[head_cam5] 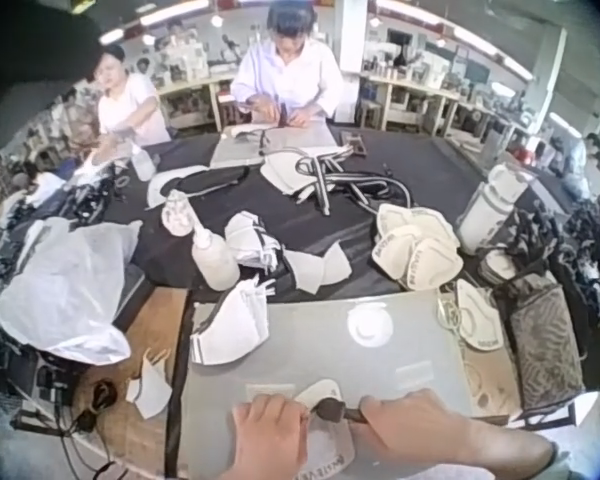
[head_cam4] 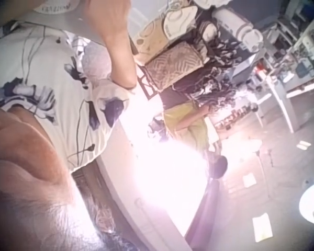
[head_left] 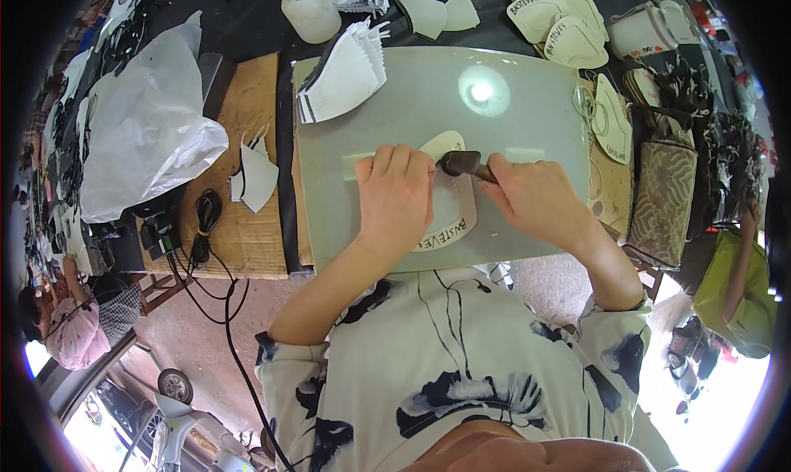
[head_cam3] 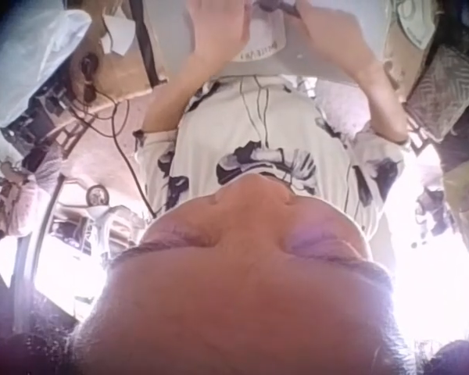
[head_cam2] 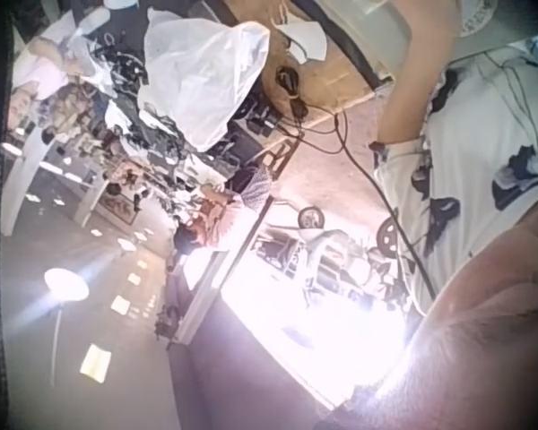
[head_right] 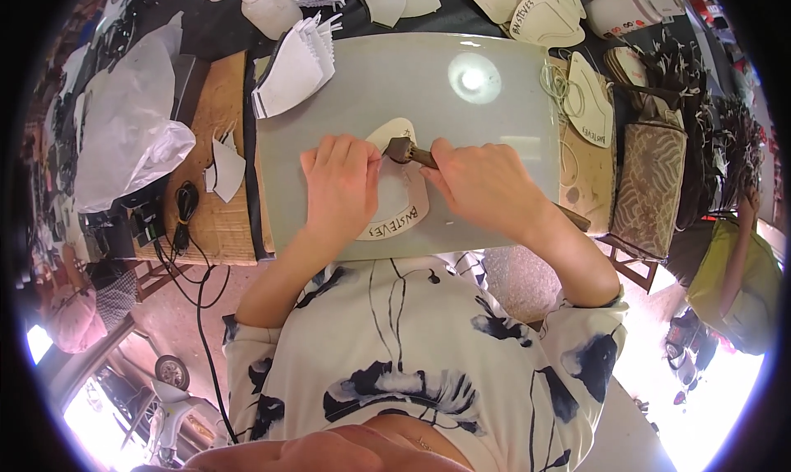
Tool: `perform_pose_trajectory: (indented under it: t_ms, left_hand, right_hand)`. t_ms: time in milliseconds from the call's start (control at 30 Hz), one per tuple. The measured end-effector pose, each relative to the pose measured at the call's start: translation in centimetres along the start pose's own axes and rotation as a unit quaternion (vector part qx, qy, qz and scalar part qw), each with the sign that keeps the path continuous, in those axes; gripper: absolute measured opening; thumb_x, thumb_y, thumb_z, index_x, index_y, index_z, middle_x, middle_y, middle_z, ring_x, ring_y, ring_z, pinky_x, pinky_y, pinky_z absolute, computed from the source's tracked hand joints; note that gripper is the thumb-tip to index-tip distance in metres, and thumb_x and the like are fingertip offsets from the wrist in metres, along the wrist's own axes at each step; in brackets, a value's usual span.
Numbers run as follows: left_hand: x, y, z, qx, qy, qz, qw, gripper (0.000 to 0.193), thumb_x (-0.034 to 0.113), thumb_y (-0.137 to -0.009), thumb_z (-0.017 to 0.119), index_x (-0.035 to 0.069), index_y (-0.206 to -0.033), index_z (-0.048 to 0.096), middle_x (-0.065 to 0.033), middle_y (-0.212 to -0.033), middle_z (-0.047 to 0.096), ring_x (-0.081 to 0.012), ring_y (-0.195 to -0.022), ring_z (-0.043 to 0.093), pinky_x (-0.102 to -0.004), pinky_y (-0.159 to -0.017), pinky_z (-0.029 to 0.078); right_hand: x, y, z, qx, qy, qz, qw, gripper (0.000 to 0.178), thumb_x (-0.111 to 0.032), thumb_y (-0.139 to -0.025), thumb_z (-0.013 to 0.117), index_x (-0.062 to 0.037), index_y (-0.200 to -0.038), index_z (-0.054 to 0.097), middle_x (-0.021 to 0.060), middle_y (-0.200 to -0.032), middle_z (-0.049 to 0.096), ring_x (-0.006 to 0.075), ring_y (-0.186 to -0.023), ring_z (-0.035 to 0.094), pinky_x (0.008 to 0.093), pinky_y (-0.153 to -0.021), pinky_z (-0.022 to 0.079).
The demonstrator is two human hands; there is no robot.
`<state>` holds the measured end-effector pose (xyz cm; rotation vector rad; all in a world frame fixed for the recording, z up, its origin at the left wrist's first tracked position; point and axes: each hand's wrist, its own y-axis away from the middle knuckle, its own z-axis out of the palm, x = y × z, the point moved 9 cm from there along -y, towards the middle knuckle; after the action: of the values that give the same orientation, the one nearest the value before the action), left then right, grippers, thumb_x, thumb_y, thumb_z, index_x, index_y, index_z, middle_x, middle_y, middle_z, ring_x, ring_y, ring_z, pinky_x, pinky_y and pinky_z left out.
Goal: Hammering the edges of leather shoe components on a workbench.
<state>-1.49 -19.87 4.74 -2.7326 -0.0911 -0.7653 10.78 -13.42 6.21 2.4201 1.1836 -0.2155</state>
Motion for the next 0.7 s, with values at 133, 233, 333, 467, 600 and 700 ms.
perform_pose_trajectory:
  t_ms: [133,233,333,467,600,700]
  left_hand:
    - [0.4,0.4,-0.3,-0.002,0.052,-0.006,0.999,0.018,0.003,-0.077,0.069,0.009,-0.091,0.06,-0.0022,-0.086,0.058,-0.0231,-0.086,0.055,-0.0393,-0.079,0.033]
    - [-0.2,0.9,-0.4,0.01,0.073,-0.041,0.996,0.019,0.004,-0.077,0.07,0.009,-0.094,0.063,-0.004,-0.089,0.059,-0.0241,-0.088,0.055,-0.0394,-0.08,0.034]
    - [-0.6,1.1,-0.3,0.014,0.085,-0.069,0.994,0.019,0.004,-0.077,0.07,0.009,-0.095,0.065,-0.0048,-0.09,0.059,-0.0251,-0.088,0.055,-0.0398,-0.081,0.034]
    - [0.0,0.8,-0.6,0.033,0.083,-0.038,0.995,0.017,0.003,-0.08,0.069,0.01,-0.095,0.067,-0.0008,-0.088,0.062,-0.0226,-0.084,0.057,-0.0393,-0.079,0.033]
    - [1.0,1.9,-0.5,0.072,0.022,0.009,0.997,0.021,0.001,-0.079,0.068,0.01,-0.098,0.068,-0.0003,-0.092,0.063,-0.0222,-0.086,0.058,-0.0389,-0.08,0.034]
    - [0.5,2.2,-0.4,0.094,0.036,-0.017,0.995,0.027,0.0,-0.077,0.069,0.01,-0.101,0.07,0.0004,-0.094,0.063,-0.021,-0.087,0.058,-0.0379,-0.081,0.034]
  right_hand:
    - [0.4,0.1,0.4,-0.001,-0.012,-0.002,1.0,0.03,-0.028,-0.096,0.057,-0.0009,-0.086,0.049,0.016,-0.063,0.059,0.0381,-0.06,0.06,0.0464,-0.053,0.044]
    - [0.5,0.1,0.6,0.002,-0.024,-0.001,1.0,0.03,-0.027,-0.096,0.057,-0.0005,-0.086,0.049,0.0167,-0.064,0.06,0.0388,-0.061,0.06,0.0468,-0.053,0.044]
    - [0.4,0.2,0.6,0.002,-0.026,0.002,1.0,0.029,-0.027,-0.096,0.057,-0.0003,-0.086,0.049,0.0172,-0.065,0.06,0.0394,-0.061,0.06,0.0474,-0.053,0.043]
    - [0.8,0.3,0.7,-0.017,-0.033,0.014,0.999,0.029,-0.026,-0.096,0.057,-0.0003,-0.087,0.048,0.018,-0.066,0.06,0.0403,-0.062,0.06,0.0483,-0.054,0.043]
    - [1.0,0.2,0.7,-0.013,-0.059,-0.005,0.998,0.028,-0.026,-0.096,0.057,-0.0003,-0.089,0.049,0.019,-0.068,0.061,0.041,-0.064,0.06,0.0488,-0.055,0.043]
    - [1.3,0.0,0.9,-0.026,-0.069,-0.005,0.997,0.026,-0.025,-0.096,0.057,0.0001,-0.092,0.05,0.0198,-0.069,0.061,0.0415,-0.065,0.06,0.0494,-0.057,0.044]
